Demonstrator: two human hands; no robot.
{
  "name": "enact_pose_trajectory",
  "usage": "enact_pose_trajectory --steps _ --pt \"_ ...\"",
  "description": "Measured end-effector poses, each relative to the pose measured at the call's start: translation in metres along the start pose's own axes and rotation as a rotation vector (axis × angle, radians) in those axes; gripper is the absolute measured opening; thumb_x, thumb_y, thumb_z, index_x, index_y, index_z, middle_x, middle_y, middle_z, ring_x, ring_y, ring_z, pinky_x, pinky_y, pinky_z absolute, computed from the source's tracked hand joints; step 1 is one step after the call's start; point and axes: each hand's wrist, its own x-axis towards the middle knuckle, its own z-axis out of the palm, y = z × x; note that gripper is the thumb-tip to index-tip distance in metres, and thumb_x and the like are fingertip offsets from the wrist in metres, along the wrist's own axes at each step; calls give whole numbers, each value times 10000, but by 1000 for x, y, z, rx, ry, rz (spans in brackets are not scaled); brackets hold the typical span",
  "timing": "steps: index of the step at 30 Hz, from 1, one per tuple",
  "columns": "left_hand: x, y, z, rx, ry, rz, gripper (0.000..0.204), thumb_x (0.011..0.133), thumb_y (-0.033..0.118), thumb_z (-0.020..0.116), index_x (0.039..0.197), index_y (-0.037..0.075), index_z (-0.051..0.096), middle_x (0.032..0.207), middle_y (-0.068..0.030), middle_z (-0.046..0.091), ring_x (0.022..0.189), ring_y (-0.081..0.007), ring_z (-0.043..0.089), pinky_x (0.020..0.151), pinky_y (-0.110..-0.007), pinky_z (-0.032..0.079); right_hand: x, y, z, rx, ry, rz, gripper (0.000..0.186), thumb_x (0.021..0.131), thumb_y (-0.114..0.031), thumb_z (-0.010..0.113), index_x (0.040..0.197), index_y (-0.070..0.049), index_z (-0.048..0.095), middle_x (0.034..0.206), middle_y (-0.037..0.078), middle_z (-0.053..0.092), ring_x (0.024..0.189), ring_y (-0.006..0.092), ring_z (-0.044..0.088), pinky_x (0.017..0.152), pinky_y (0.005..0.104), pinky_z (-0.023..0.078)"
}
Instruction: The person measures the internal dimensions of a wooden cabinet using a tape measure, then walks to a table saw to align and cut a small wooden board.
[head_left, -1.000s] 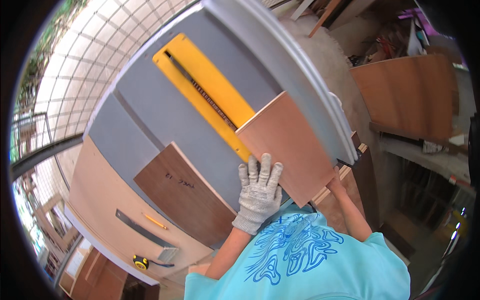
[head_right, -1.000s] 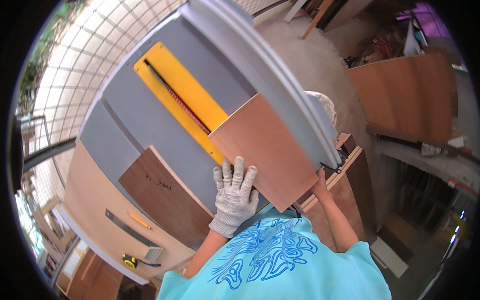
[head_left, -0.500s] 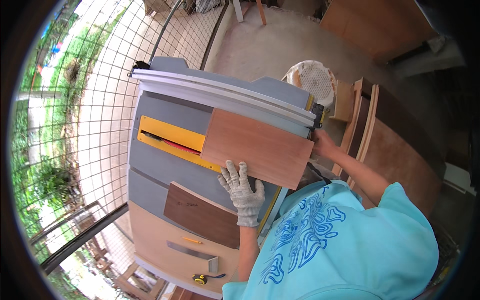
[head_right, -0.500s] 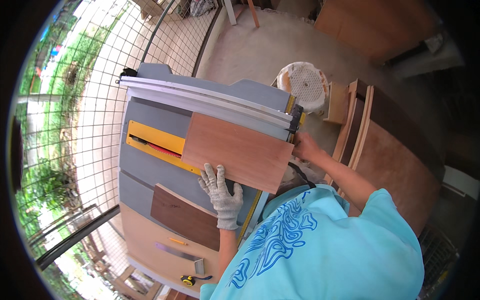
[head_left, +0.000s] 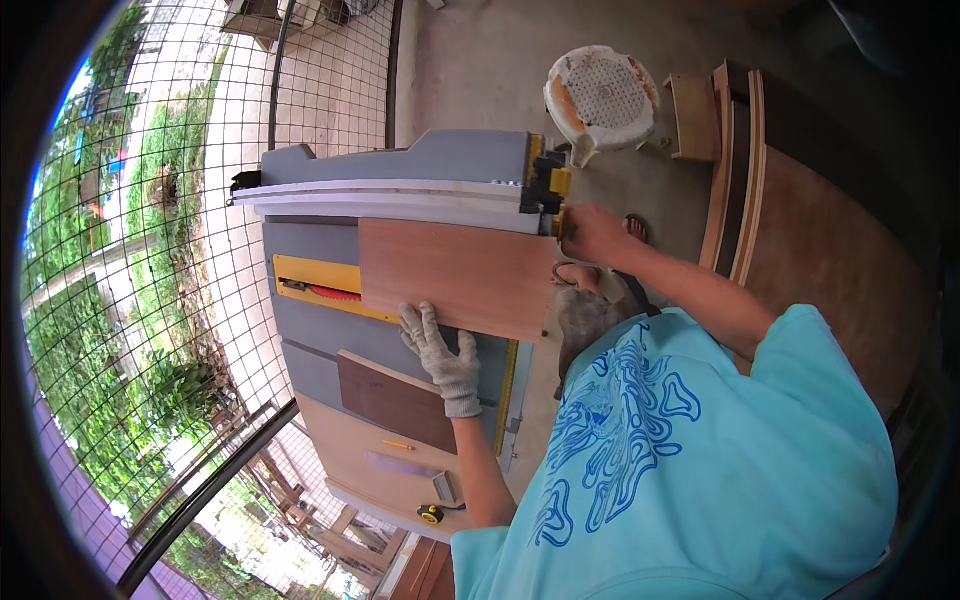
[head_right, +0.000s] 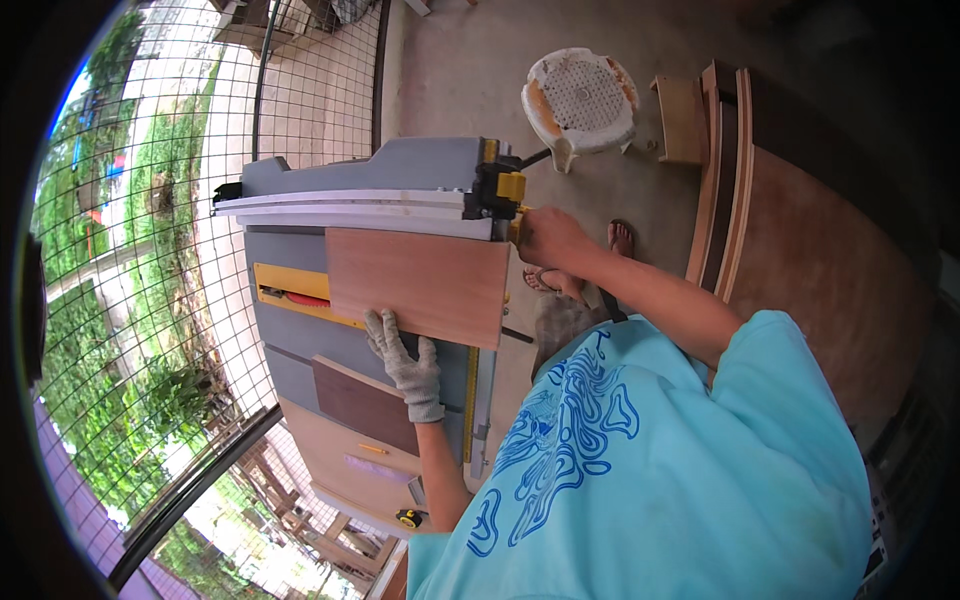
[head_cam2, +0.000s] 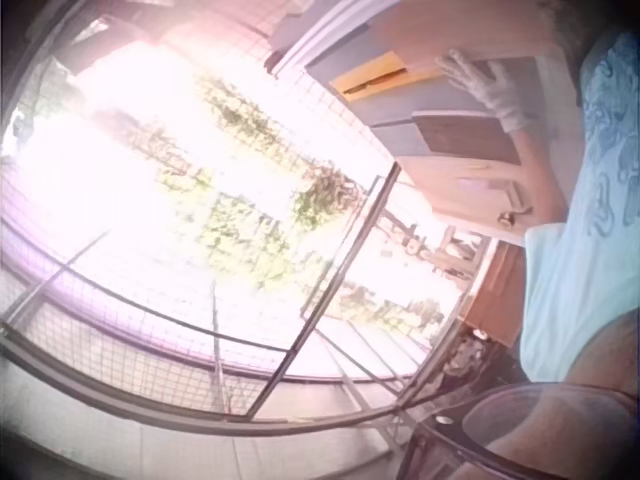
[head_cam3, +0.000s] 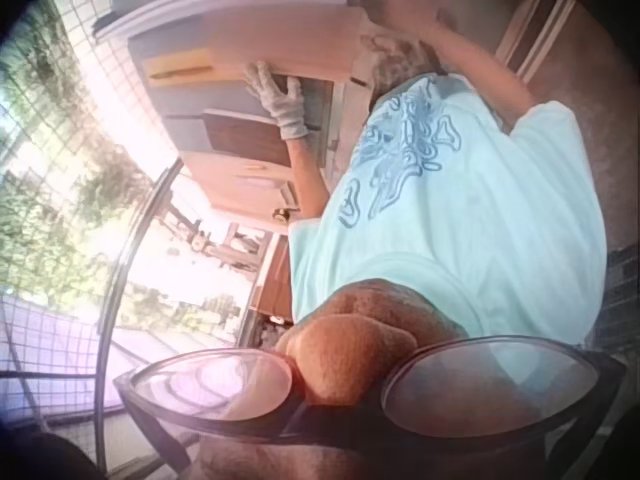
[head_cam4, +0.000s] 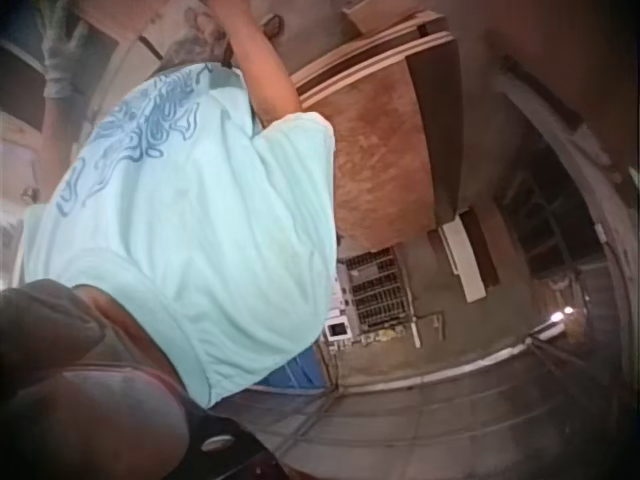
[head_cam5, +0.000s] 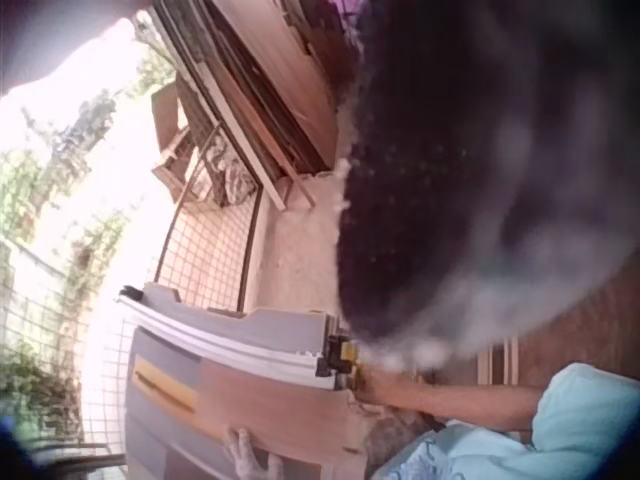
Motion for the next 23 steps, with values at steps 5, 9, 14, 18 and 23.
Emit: enact_pose_trajectory --steps 5,9,14,18,23 --pt "-2 5 1 7 24 32 761 887 175 697 1576 67 393 1664 -231 278 1547 -401 254 1265 -535 137 -1 -6 -10 -19 -105 49 194 759 -173 660 826 -18 755 846 253 710 837 434 708 761 513 582" --pt "-5 6 4 -15 6 -2 787 873 227 712 1573 59 393 1668 -230 268 1552 -404 240 1263 -554 127 -6 -1 -11 50 -92 43 202 769 -172 655 840 -15 761 851 250 713 855 429 714 775 505 587" --pt "6 11 6 2 2 7 800 866 202 710 1579 58 378 1678 -231 243 1562 -395 213 1265 -543 121 3 -8 -23 2 -108 160 220 779 -174 653 881 -14 764 897 247 727 882 423 721 794 501 589" --pt "14 36 18 -91 133 -132 784 861 170 713 1561 35 385 1669 -226 262 1557 -394 219 1266 -515 142 26 -3 -32 -26 -120 31 206 792 -192 667 866 -17 747 877 245 719 862 449 702 767 516 573" --pt "2 62 -33 137 310 -268 783 841 221 751 1525 22 424 1592 -235 407 1506 -381 343 1253 -477 203 46 -50 -49 57 -160 -289 196 803 -212 682 878 -38 732 754 205 719 789 392 732 711 535 562"
